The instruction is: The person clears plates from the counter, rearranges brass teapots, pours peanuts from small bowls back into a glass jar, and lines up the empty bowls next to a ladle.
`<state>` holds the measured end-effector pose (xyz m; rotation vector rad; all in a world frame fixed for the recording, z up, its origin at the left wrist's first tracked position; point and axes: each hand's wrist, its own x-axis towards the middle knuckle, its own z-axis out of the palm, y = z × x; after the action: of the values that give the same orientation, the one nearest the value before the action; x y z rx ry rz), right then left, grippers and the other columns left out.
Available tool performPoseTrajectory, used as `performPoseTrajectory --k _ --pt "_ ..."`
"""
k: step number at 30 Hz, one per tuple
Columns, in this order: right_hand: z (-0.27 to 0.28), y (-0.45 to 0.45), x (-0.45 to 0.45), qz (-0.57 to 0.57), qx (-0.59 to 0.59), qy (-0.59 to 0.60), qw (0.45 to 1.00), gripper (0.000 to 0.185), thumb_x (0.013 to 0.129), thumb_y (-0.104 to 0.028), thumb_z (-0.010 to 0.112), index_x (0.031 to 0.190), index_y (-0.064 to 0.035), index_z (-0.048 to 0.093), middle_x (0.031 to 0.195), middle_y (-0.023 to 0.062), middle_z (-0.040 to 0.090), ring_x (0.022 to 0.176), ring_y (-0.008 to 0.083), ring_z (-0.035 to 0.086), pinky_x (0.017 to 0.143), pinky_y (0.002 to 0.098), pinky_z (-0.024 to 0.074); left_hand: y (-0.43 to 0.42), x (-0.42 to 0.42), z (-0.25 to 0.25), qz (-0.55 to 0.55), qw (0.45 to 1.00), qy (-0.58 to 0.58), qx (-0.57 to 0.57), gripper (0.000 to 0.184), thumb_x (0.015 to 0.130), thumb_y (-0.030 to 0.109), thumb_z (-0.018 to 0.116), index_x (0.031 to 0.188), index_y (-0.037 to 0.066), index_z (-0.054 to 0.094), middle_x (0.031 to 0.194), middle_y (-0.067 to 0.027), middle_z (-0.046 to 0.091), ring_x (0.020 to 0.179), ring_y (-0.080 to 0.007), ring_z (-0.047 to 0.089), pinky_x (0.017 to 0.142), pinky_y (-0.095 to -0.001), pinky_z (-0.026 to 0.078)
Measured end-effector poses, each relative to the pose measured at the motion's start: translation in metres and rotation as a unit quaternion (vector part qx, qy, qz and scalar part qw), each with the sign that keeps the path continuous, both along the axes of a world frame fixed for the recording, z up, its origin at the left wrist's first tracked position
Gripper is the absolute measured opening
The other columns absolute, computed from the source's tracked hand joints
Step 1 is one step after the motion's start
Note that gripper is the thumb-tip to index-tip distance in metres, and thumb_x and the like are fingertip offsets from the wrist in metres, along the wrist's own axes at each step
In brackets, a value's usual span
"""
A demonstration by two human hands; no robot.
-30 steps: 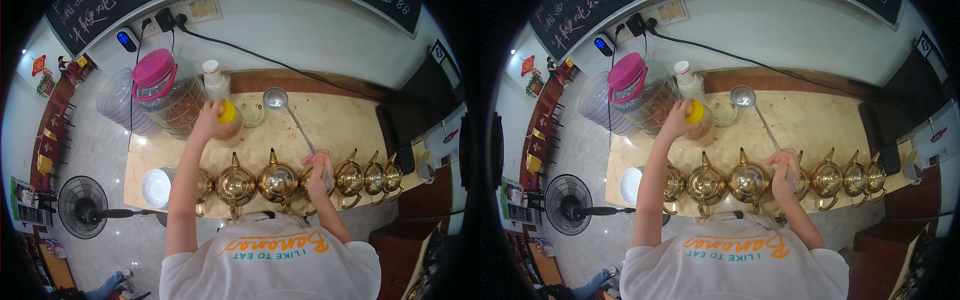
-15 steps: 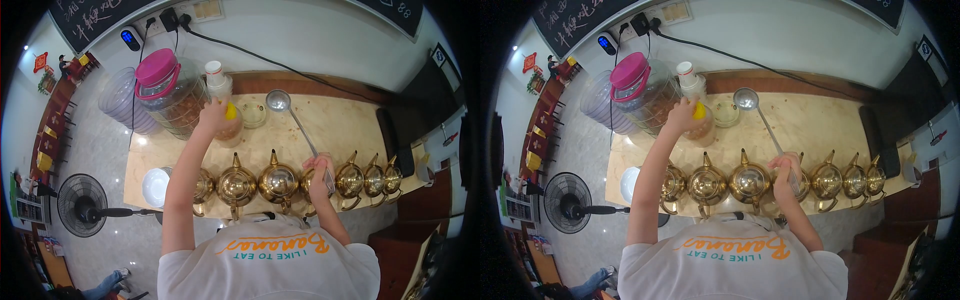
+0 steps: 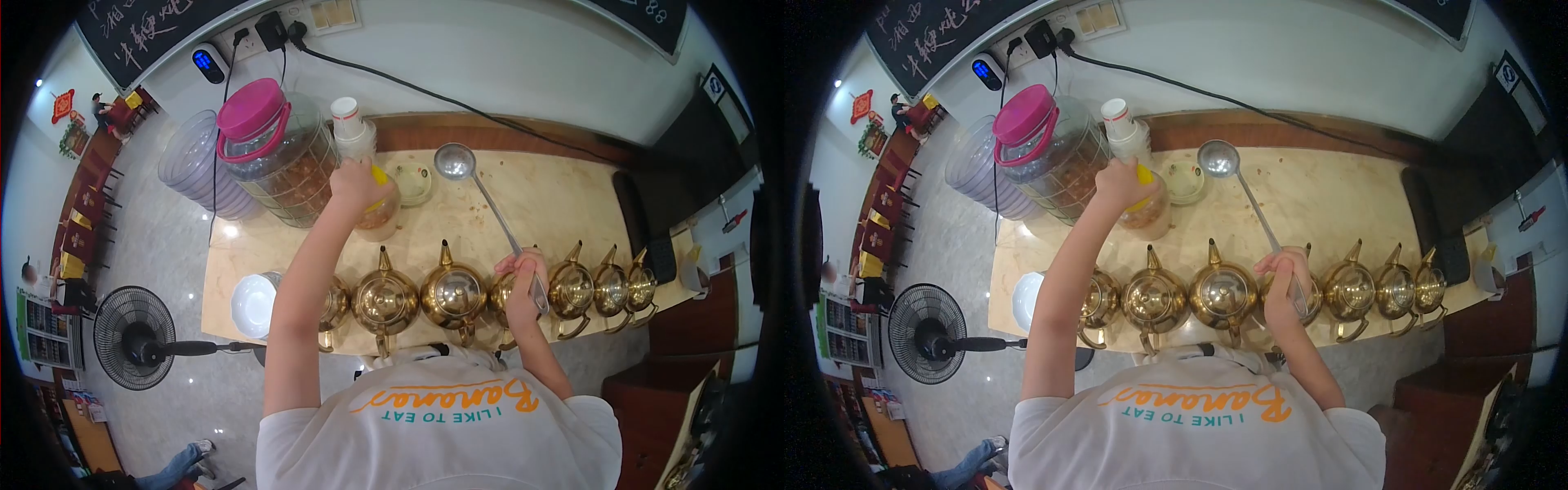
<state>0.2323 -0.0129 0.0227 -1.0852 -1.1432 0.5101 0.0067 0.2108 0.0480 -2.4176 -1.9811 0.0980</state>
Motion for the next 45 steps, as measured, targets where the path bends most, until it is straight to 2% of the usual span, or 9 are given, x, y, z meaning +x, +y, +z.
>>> performPoseTrajectory --k 10,15,19,28,31,34,37,40,45 --pt "0.000 -0.005 -0.005 0.008 -0.012 0.000 1.000 0.023 0.095 -0.014 0.030 0.080 -0.0011 0.040 0.079 0.0089 0.045 0.065 0.0151 0.053 0.060 0.0261 0.0457 -0.001 -0.002 -0.006 -0.023 0.999 0.014 0.016 0.069 0.072 0.063 0.041 0.113 0.007 0.047 0.103 -0.0193 0.052 0.087 -0.0306 0.060 0.070 -0.0394 0.049" --pt "0.000 -0.007 -0.004 0.015 -0.019 0.047 0.999 0.020 0.093 -0.010 0.031 0.081 0.0001 0.042 0.081 0.0085 0.043 0.066 0.0153 0.054 0.060 0.0265 0.0455 -0.002 -0.008 0.000 -0.054 0.998 0.000 -0.019 0.081 0.062 0.064 0.054 0.124 0.014 0.039 0.112 -0.0202 0.048 0.091 -0.0337 0.059 0.075 -0.0405 0.048" --pt "0.000 -0.005 -0.001 0.004 -0.016 0.020 1.000 0.025 0.096 -0.019 0.031 0.083 0.0002 0.042 0.077 0.0088 0.046 0.065 0.0156 0.053 0.060 0.0267 0.0455 -0.004 -0.020 0.013 -0.122 0.990 0.015 -0.070 0.093 0.053 0.061 0.065 0.131 0.022 0.031 0.117 -0.0210 0.045 0.094 -0.0356 0.057 0.078 -0.0410 0.047" --pt "-0.002 -0.006 -0.001 0.000 -0.024 0.025 0.999 0.024 0.095 -0.018 0.031 0.084 0.0007 0.042 0.079 0.0086 0.046 0.066 0.0163 0.054 0.060 0.0270 0.0452 -0.007 -0.012 0.012 -0.083 0.995 0.025 -0.057 0.093 0.053 0.062 0.064 0.129 0.019 0.033 0.108 -0.0214 0.050 0.088 -0.0339 0.059 0.074 -0.0397 0.048" --pt "-0.002 -0.007 -0.001 -0.004 -0.027 0.033 0.999 0.024 0.095 -0.017 0.032 0.083 0.0007 0.042 0.079 0.0085 0.045 0.066 0.0168 0.054 0.061 0.0272 0.0457 -0.010 -0.009 0.019 -0.066 0.994 0.024 -0.078 0.092 0.054 0.062 0.064 0.128 0.016 0.035 0.111 -0.0208 0.048 0.094 -0.0361 0.057 0.077 -0.0414 0.047" --pt "-0.003 -0.008 0.000 -0.007 -0.031 0.035 0.999 0.023 0.095 -0.017 0.032 0.082 0.0002 0.041 0.079 0.0086 0.045 0.066 0.0173 0.055 0.061 0.0277 0.0464 -0.004 -0.020 0.007 -0.122 0.989 -0.045 -0.069 0.087 0.056 0.056 0.068 0.127 0.017 0.036 0.116 -0.0199 0.044 0.104 -0.0387 0.049 0.084 -0.0429 0.043" --pt "-0.006 -0.008 0.002 -0.014 -0.040 0.039 0.998 0.023 0.095 -0.017 0.032 0.081 -0.0005 0.040 0.079 0.0088 0.045 0.065 0.0176 0.055 0.060 0.0282 0.0468 0.001 -0.035 -0.002 -0.261 0.954 -0.147 -0.030 0.081 0.056 0.047 0.071 0.125 0.019 0.039 0.119 -0.0177 0.041 0.107 -0.0399 0.043 0.089 -0.0443 0.039" --pt "-0.006 -0.008 -0.001 -0.022 -0.052 0.045 0.997 0.023 0.095 -0.018 0.032 0.081 -0.0009 0.040 0.078 0.0091 0.045 0.064 0.0177 0.055 0.060 0.0287 0.0469 0.001 -0.038 0.002 -0.269 0.947 -0.156 -0.075 0.074 0.057 0.042 0.072 0.122 0.022 0.042 0.117 -0.0162 0.041 0.104 -0.0385 0.044 0.089 -0.0425 0.038" --pt "-0.008 -0.007 -0.001 -0.020 -0.047 0.042 0.998 0.024 0.095 -0.020 0.032 0.081 -0.0016 0.040 0.075 0.0091 0.047 0.063 0.0175 0.054 0.059 0.0289 0.0467 -0.001 -0.035 0.007 -0.255 0.954 -0.147 -0.058 0.071 0.054 0.038 0.072 0.117 0.022 0.045 0.109 -0.0156 0.043 0.097 -0.0381 0.047 0.083 -0.0415 0.041"
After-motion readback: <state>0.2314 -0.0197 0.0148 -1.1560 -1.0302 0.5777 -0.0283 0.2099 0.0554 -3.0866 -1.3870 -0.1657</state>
